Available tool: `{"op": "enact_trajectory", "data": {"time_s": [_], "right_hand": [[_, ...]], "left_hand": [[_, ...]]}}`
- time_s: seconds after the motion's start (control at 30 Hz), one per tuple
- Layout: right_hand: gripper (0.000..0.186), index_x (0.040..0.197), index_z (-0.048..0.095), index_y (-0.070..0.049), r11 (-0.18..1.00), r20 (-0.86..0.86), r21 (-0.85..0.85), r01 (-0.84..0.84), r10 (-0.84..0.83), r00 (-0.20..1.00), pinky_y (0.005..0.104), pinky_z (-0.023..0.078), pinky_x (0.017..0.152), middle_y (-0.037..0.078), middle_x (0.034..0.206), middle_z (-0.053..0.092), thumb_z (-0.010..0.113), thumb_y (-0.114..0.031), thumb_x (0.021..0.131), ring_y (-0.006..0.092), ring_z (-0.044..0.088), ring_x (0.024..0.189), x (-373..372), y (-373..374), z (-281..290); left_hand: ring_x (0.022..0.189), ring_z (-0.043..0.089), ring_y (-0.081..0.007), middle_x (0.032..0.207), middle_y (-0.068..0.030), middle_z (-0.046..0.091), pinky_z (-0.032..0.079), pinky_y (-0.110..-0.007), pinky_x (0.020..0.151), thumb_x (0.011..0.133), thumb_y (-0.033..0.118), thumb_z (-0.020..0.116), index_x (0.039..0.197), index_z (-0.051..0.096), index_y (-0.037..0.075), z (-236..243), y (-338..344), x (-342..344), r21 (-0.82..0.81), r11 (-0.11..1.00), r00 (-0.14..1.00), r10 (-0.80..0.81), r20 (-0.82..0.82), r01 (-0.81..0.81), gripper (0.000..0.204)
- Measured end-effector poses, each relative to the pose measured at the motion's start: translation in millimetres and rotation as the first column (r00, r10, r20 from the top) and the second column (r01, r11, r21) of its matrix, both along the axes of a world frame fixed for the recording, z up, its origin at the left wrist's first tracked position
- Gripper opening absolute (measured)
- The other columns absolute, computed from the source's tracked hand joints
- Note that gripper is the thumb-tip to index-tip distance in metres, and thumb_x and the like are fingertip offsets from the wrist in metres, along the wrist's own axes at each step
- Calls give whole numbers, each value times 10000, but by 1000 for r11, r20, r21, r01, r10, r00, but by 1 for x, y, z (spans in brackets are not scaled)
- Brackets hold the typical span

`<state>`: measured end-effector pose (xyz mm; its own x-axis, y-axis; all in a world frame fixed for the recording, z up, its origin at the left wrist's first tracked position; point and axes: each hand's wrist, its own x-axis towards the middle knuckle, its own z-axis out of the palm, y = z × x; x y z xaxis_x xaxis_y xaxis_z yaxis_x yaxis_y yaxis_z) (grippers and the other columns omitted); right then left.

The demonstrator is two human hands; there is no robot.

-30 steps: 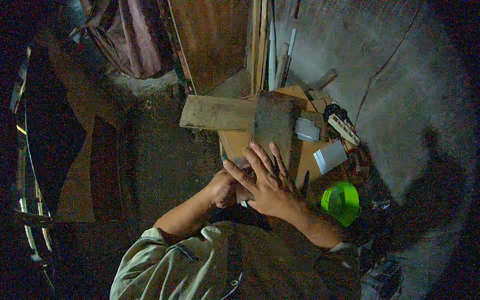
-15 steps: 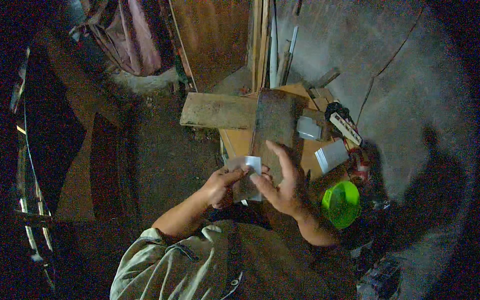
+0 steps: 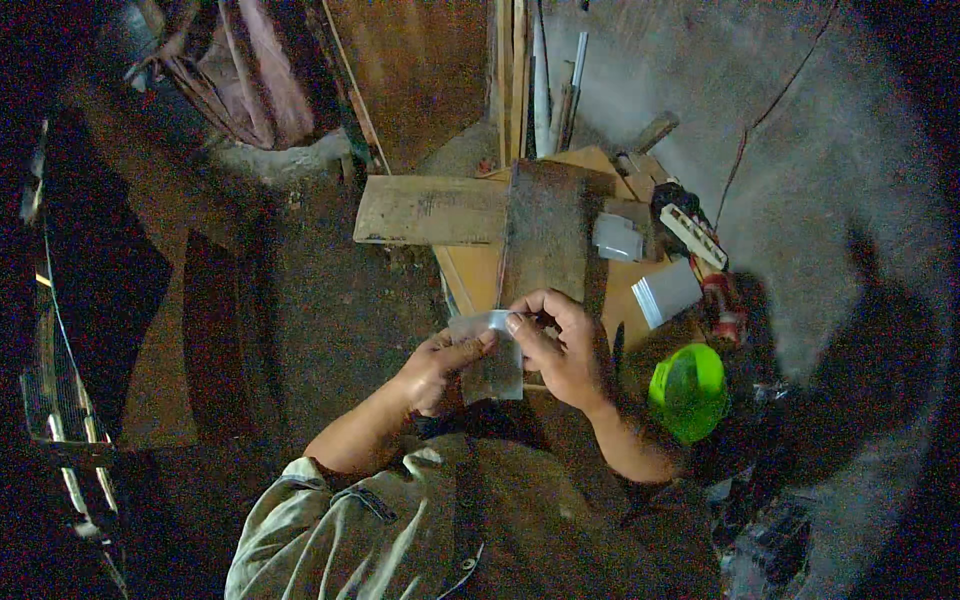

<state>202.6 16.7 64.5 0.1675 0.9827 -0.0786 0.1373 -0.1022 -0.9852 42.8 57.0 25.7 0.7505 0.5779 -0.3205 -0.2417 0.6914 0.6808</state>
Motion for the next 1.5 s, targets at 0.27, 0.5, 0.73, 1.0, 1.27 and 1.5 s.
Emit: {"op": "enact_trajectory", "data": {"time_s": [0.27, 0.5, 0.73, 1.0, 1.27, 1.5], "right_hand": [[170, 831, 574, -64, 989, -113, -149, 5, -22, 993, 194, 415, 465, -33, 706, 511, 628, -223, 799, 38, 489, 610, 19, 10, -38], [155, 796, 565, -32, 996, -115, -89, 23, -34, 993, 224, 425, 599, -21, 696, 520, 645, -163, 778, 71, 499, 647, 57, 25, -128], [219, 883, 556, -25, 924, -100, -308, 227, -269, 958, 262, 396, 792, 34, 899, 546, 675, -161, 761, 133, 496, 859, 92, 47, -216], [208, 813, 568, 17, 943, 202, -143, 300, -269, 942, 269, 394, 648, 16, 731, 540, 628, -183, 811, 97, 472, 698, 109, 68, -276], [170, 798, 587, 18, 948, 291, -144, 285, -234, 927, 261, 414, 630, 42, 709, 581, 607, -150, 810, 101, 499, 662, 103, 73, -252], [155, 781, 583, 13, 948, 281, -129, 289, -245, 928, 252, 407, 601, 27, 680, 561, 601, -138, 813, 85, 485, 638, 100, 73, -246]], "left_hand": [[768, 602, -157, 938, -110, 602, 506, -280, 631, 899, 266, 486, 1117, 503, 6, -26, 11, 10, -15, 999, 978, -34, -206, 32, 340], [563, 539, -76, 799, -59, 600, 424, -210, 437, 893, 253, 498, 1033, 522, -2, -108, 24, 38, -46, 997, 958, 53, -282, -69, 292], [737, 538, -114, 852, -31, 585, 428, -253, 643, 912, 191, 476, 1063, 518, -7, -149, 37, 61, 17, 982, 934, 186, -305, -190, 253], [1208, 358, -321, 1289, -162, 391, 311, -432, 969, 854, 119, 481, 1299, 354, 57, -150, 22, 68, 770, 388, 644, 424, -637, 506, 467], [1335, 166, -244, 1445, -74, 178, 138, -573, 1016, 807, 323, 518, 1391, 209, 168, -171, -1, 93, 530, 107, 448, 410, -794, 841, 678], [1330, 189, -212, 1441, -47, 196, 144, -591, 1012, 774, 462, 547, 1391, 204, 179, -177, -4, 94, 521, 115, 422, 453, -785, 846, 761]]}}
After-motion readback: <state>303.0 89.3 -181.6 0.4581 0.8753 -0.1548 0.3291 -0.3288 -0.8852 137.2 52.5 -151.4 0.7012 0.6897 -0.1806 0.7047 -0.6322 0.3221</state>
